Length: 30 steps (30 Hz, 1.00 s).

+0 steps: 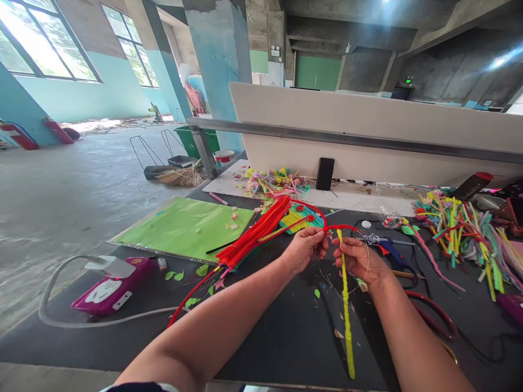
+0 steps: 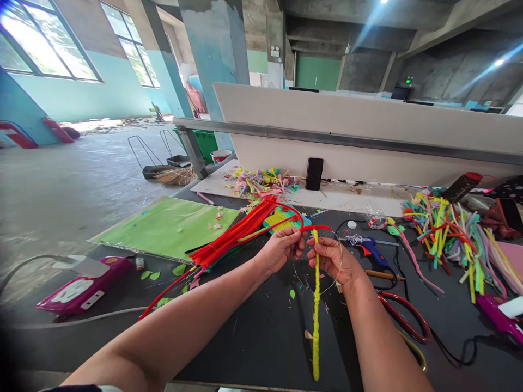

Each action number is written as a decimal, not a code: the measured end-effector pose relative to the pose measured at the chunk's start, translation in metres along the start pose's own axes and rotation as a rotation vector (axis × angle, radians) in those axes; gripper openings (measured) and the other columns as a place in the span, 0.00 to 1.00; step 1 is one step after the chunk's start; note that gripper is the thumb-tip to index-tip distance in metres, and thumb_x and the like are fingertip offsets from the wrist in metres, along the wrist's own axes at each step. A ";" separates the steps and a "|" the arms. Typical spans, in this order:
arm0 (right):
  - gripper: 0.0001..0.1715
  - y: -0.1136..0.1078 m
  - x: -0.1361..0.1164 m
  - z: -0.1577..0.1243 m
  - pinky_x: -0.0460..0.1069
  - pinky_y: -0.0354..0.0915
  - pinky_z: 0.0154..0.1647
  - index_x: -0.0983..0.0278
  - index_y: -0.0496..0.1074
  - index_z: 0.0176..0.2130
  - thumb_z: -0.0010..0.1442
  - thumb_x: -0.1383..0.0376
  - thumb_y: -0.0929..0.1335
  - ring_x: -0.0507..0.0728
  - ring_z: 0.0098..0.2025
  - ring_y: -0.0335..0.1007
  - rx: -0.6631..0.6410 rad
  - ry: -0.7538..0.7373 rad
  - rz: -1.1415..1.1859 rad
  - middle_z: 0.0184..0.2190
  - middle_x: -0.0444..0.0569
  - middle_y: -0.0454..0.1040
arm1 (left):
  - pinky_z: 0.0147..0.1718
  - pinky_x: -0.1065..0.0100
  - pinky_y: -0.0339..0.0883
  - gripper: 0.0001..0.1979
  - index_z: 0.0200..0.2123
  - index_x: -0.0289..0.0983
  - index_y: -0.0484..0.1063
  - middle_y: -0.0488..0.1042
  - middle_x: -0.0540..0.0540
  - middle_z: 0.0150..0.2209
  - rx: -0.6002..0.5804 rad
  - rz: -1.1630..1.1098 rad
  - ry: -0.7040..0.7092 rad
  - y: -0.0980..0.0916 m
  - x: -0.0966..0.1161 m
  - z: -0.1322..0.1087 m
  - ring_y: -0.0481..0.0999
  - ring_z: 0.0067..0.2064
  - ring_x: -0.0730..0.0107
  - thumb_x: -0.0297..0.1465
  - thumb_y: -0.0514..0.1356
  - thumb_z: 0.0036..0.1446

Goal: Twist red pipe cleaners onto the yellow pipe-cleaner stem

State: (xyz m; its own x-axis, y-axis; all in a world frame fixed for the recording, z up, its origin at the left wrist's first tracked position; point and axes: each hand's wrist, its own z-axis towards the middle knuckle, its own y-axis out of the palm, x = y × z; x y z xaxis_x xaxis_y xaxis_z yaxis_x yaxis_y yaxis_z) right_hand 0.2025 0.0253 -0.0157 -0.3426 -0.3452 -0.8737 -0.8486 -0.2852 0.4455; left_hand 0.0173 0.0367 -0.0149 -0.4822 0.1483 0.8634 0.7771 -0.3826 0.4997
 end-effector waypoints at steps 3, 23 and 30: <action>0.12 0.000 -0.001 -0.001 0.44 0.69 0.25 0.65 0.75 0.39 0.51 0.66 0.73 0.53 0.24 0.75 -0.006 -0.004 0.000 0.25 0.48 0.78 | 0.18 0.75 0.59 0.15 0.35 0.32 0.70 0.70 0.49 0.24 -0.006 -0.003 0.001 -0.001 0.000 0.001 0.68 0.19 0.78 0.39 0.61 0.52; 0.11 -0.008 -0.007 0.004 0.47 0.72 0.30 0.64 0.76 0.37 0.49 0.68 0.73 0.52 0.24 0.75 0.141 -0.164 0.232 0.25 0.45 0.78 | 0.23 0.75 0.59 0.17 0.41 0.35 0.68 0.68 0.50 0.30 0.178 0.098 0.110 0.001 -0.008 0.003 0.68 0.24 0.80 0.39 0.63 0.50; 0.10 -0.003 -0.005 0.000 0.46 0.71 0.30 0.65 0.76 0.37 0.51 0.68 0.72 0.52 0.24 0.75 -0.008 -0.096 0.123 0.25 0.46 0.78 | 0.23 0.75 0.57 0.18 0.39 0.35 0.68 0.69 0.49 0.29 0.137 0.037 0.056 0.002 -0.002 0.003 0.67 0.24 0.80 0.43 0.60 0.52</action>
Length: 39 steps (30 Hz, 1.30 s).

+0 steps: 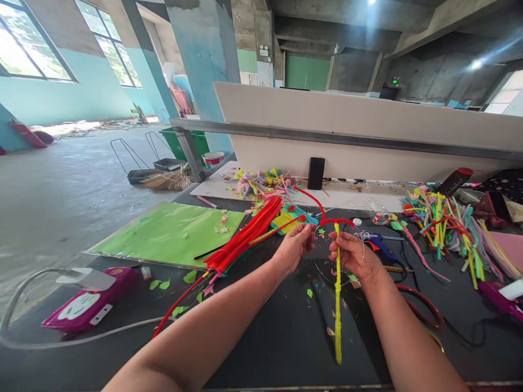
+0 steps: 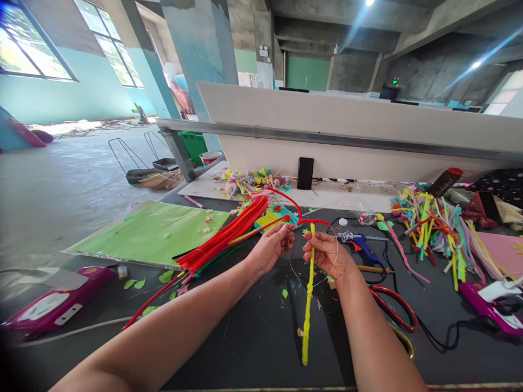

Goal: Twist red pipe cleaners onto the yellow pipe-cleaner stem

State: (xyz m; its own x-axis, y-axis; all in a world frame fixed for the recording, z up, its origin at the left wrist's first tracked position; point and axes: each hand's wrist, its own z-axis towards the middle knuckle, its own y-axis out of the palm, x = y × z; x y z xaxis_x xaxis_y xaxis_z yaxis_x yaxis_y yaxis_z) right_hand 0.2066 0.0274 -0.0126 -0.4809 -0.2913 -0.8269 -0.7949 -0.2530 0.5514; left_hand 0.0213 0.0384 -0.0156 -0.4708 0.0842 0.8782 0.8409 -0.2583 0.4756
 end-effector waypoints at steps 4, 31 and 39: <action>0.12 0.005 0.003 -0.002 0.46 0.70 0.29 0.65 0.75 0.39 0.52 0.66 0.72 0.53 0.26 0.76 -0.055 0.074 -0.109 0.26 0.48 0.78 | 0.23 0.75 0.56 0.15 0.30 0.33 0.67 0.67 0.50 0.24 -0.044 0.031 0.041 -0.001 0.003 0.000 0.64 0.24 0.80 0.41 0.61 0.52; 0.20 -0.001 -0.007 0.001 0.46 0.60 0.19 0.66 0.74 0.21 0.49 0.52 0.71 0.52 0.18 0.65 0.331 -0.276 -0.546 0.15 0.47 0.70 | 0.18 0.74 0.52 0.16 0.24 0.34 0.65 0.63 0.54 0.18 -0.010 0.248 0.019 0.002 -0.006 -0.001 0.60 0.17 0.81 0.41 0.62 0.49; 0.18 0.002 -0.004 0.001 0.46 0.61 0.18 0.67 0.74 0.22 0.49 0.54 0.71 0.51 0.18 0.65 0.344 -0.260 -0.499 0.15 0.47 0.71 | 0.16 0.74 0.50 0.15 0.25 0.35 0.63 0.63 0.54 0.16 0.071 0.258 0.005 0.000 -0.011 0.000 0.59 0.16 0.80 0.39 0.63 0.48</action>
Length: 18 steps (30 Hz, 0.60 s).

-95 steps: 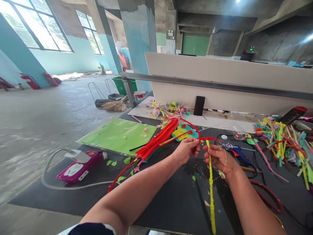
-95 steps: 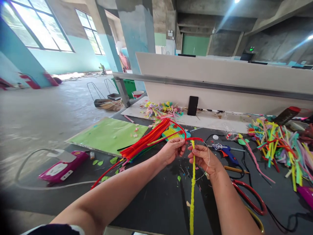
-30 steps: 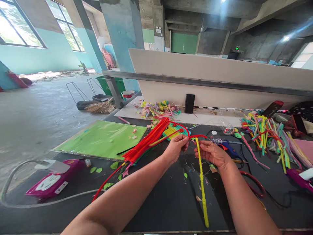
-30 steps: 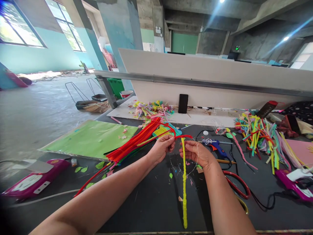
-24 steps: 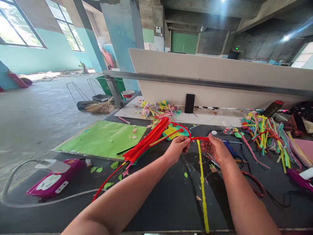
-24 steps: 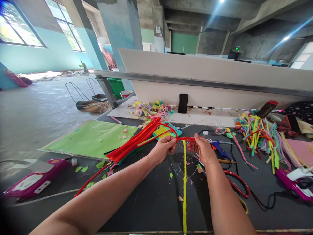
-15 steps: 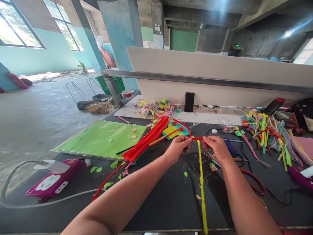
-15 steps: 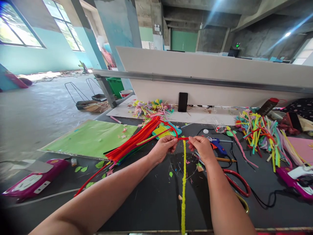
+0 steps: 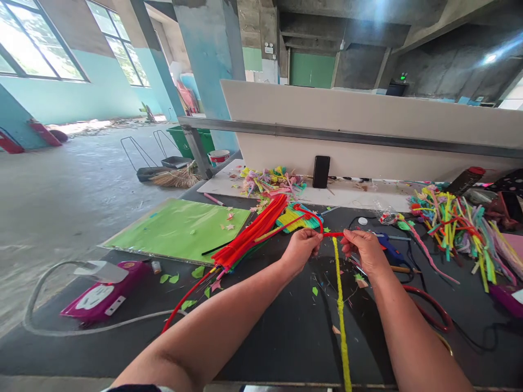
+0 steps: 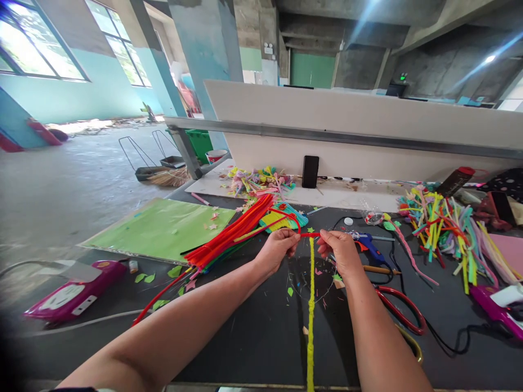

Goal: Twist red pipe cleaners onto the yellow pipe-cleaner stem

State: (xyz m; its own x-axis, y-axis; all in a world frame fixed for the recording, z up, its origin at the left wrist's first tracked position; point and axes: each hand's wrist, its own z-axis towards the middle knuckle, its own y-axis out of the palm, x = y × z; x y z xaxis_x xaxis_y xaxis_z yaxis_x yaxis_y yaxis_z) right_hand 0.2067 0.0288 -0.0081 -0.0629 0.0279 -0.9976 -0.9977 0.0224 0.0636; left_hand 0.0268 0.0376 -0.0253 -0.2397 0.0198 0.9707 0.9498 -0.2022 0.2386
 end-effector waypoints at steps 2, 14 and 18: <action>0.18 -0.001 0.001 0.001 0.46 0.62 0.18 0.67 0.74 0.22 0.49 0.54 0.71 0.51 0.18 0.65 0.007 -0.001 0.005 0.16 0.47 0.71 | 0.16 0.74 0.51 0.14 0.25 0.35 0.63 0.63 0.54 0.17 -0.013 -0.013 -0.009 0.000 -0.002 0.001 0.59 0.17 0.80 0.39 0.63 0.48; 0.17 -0.002 0.005 0.005 0.45 0.61 0.16 0.67 0.74 0.21 0.48 0.56 0.72 0.50 0.16 0.64 0.037 0.031 0.082 0.15 0.47 0.71 | 0.18 0.75 0.54 0.16 0.25 0.34 0.64 0.65 0.53 0.18 -0.100 -0.114 -0.035 0.001 -0.001 -0.002 0.62 0.17 0.80 0.40 0.63 0.48; 0.16 -0.005 0.001 0.006 0.45 0.61 0.16 0.67 0.74 0.21 0.47 0.56 0.73 0.50 0.16 0.65 0.080 0.037 0.112 0.14 0.48 0.71 | 0.19 0.74 0.57 0.17 0.30 0.34 0.66 0.70 0.49 0.23 -0.136 -0.143 -0.064 0.002 0.002 -0.004 0.67 0.20 0.78 0.44 0.61 0.50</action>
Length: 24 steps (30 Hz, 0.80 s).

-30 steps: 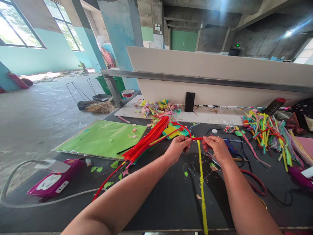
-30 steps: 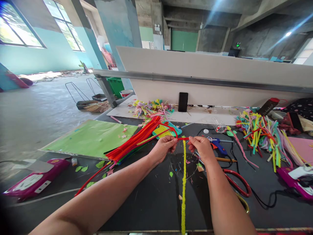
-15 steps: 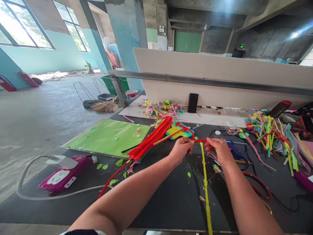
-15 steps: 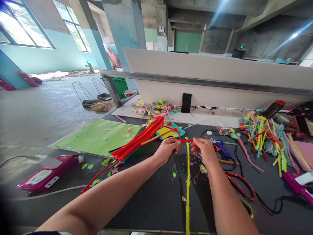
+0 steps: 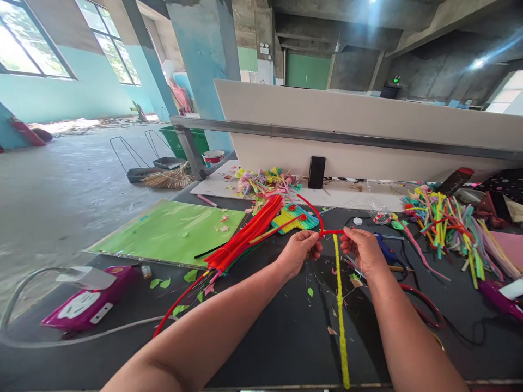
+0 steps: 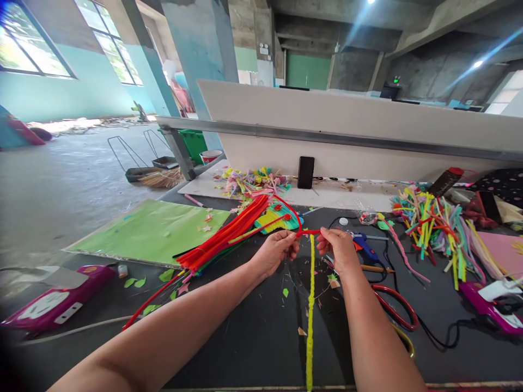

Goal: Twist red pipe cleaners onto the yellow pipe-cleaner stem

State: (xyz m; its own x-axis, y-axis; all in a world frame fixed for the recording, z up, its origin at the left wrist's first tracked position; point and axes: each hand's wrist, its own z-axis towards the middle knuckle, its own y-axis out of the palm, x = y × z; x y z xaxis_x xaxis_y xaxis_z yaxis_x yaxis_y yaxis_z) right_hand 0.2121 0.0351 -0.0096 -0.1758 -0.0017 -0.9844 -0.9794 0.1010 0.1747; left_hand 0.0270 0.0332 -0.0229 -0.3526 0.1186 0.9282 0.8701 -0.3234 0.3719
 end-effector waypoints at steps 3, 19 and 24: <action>0.16 -0.001 -0.002 0.000 0.44 0.62 0.17 0.67 0.73 0.21 0.46 0.56 0.73 0.50 0.17 0.65 0.023 -0.002 0.028 0.15 0.48 0.71 | 0.20 0.75 0.57 0.18 0.32 0.33 0.66 0.71 0.49 0.24 -0.011 -0.036 -0.012 0.001 0.002 -0.001 0.68 0.20 0.78 0.43 0.62 0.49; 0.15 -0.010 -0.011 -0.003 0.47 0.65 0.27 0.64 0.76 0.35 0.49 0.57 0.72 0.52 0.25 0.69 -0.255 0.120 0.082 0.26 0.47 0.77 | 0.19 0.75 0.56 0.15 0.30 0.33 0.67 0.68 0.50 0.22 -0.081 -0.063 -0.035 -0.004 0.006 0.001 0.65 0.20 0.80 0.40 0.63 0.49; 0.13 -0.012 -0.008 0.000 0.46 0.63 0.24 0.65 0.76 0.33 0.49 0.58 0.72 0.51 0.23 0.68 -0.233 0.115 0.033 0.26 0.48 0.77 | 0.20 0.74 0.57 0.15 0.33 0.33 0.68 0.70 0.47 0.25 -0.149 -0.127 -0.075 -0.007 0.006 0.002 0.67 0.21 0.77 0.40 0.60 0.53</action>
State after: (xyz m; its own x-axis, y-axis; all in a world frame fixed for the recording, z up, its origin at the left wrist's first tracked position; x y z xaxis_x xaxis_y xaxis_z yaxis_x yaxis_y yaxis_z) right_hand 0.2258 0.0340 -0.0036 -0.2053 -0.1167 -0.9717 -0.9670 -0.1289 0.2197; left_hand 0.0196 0.0376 -0.0200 -0.4249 0.2355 0.8741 0.7576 -0.4360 0.4857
